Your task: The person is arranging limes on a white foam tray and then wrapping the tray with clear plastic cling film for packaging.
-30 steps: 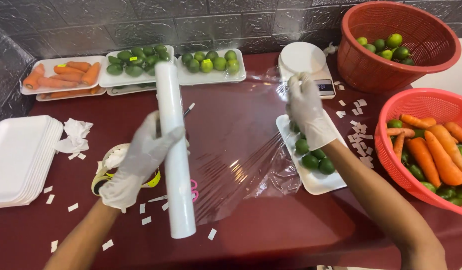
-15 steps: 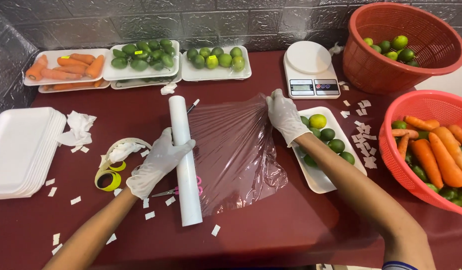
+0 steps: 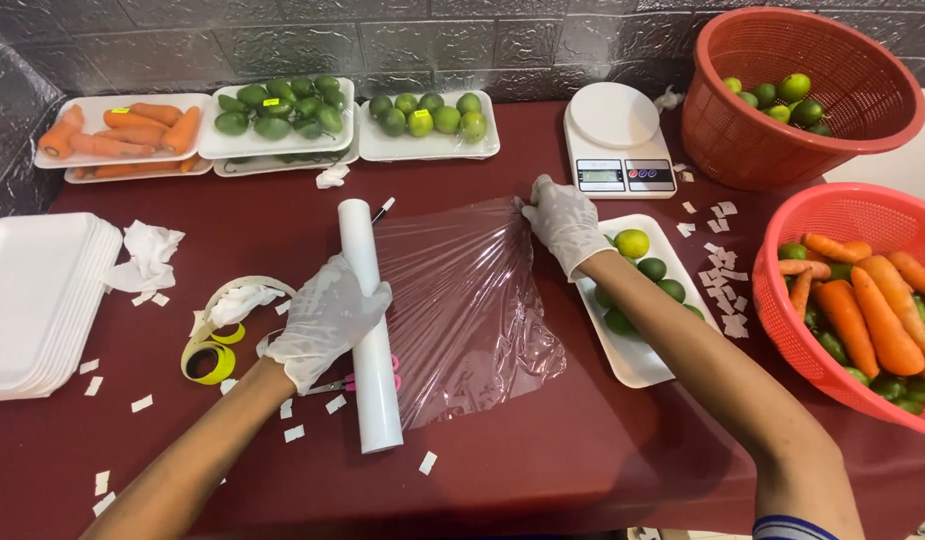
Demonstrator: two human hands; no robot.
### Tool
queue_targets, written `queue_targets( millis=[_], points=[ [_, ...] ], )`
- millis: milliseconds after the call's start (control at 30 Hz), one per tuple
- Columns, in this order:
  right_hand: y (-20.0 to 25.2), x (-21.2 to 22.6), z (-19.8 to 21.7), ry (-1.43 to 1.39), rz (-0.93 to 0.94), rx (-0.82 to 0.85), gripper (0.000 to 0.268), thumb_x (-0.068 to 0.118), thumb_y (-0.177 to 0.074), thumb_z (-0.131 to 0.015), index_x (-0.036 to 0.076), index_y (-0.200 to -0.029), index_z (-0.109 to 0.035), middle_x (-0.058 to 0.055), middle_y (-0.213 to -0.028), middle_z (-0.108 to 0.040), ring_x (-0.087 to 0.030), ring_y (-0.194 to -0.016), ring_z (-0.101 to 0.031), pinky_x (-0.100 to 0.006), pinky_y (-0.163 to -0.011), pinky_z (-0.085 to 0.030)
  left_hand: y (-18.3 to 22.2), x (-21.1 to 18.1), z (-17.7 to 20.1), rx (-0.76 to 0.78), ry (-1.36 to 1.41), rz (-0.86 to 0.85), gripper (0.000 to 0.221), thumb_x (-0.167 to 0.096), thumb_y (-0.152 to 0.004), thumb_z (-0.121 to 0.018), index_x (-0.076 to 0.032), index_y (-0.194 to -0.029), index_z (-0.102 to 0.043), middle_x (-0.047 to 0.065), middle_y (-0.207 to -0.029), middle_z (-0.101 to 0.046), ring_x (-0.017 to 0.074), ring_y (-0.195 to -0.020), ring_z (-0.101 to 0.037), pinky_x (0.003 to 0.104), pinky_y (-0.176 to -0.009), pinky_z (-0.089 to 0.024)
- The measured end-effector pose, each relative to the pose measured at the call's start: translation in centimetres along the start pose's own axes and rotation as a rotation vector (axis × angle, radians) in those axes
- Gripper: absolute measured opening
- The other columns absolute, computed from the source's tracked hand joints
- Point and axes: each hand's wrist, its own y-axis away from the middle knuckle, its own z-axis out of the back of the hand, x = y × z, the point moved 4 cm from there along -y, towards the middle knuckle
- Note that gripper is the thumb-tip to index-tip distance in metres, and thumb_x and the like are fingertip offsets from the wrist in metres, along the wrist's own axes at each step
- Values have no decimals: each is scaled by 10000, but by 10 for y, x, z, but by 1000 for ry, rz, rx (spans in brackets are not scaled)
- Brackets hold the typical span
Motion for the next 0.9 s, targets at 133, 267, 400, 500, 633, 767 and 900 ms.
queue_targets(
  millis=[133, 267, 400, 500, 633, 767, 900],
  points=[
    [2, -8, 13, -41, 10, -58, 202, 347, -966, -693, 191, -1075, -622, -129, -1027, -752, -366, -1111, -695, -518, -944, -554, -1, -3, -4, -31, -106, 3, 675, -589, -831, -645, -55, -1239, -579, 166, -1164, -698, 331, -1147, -688, 484, -959, -576],
    [57, 21, 51, -140, 328, -117, 233, 404, -967, -660, 233, -1125, -658, -75, -975, -752, -323, -1001, -711, -503, -874, -568, -3, -3, -6, -15, -127, 28, 624, -581, -828, -634, -75, -1188, -571, 145, -1136, -695, 335, -1136, -693, 488, -956, -574],
    [123, 36, 62, -289, 781, 297, 839, 274, -707, -899, 27, -1409, -509, -276, -1352, -632, -503, -1279, -540, -605, -1113, -445, -2, -8, -3, 20, -118, 28, 606, -564, -845, -608, -65, -1187, -565, 153, -1136, -695, 345, -1139, -693, 494, -960, -570],
    [133, 19, 39, 190, 781, 502, 1391, 677, -600, -882, -11, -1599, -201, -259, -1641, -294, -436, -1510, -263, -631, -1235, -209, 4, -16, 1, 23, -105, 57, 602, -534, -837, -626, -53, -1195, -571, 168, -1148, -695, 361, -1146, -687, 505, -969, -561],
    [120, 3, 21, 348, 758, 597, 1540, 710, -542, -942, 13, -1619, -90, -203, -1683, -205, -374, -1546, -204, -568, -1264, -139, 2, -17, -1, 17, -137, 47, 614, -539, -839, -624, -32, -1179, -559, 191, -1128, -693, 382, -1147, -684, 511, -976, -551],
    [123, 8, 28, 348, 727, 654, 1544, 715, -554, -929, 32, -1629, -55, -178, -1702, -153, -335, -1568, -145, -532, -1282, -81, 3, -17, -1, 18, -115, 56, 637, -552, -831, -626, -32, -1193, -564, 189, -1136, -696, 374, -1153, -684, 504, -975, -554],
    [132, 18, 63, 198, 660, 726, 1462, 721, -643, -886, 0, -1617, -69, -218, -1686, -171, -365, -1561, -156, -537, -1281, -88, 2, -19, -2, 39, -145, 74, 650, -560, -832, -619, -32, -1206, -550, 182, -1141, -696, 362, -1151, -689, 493, -982, -556]
  ],
)
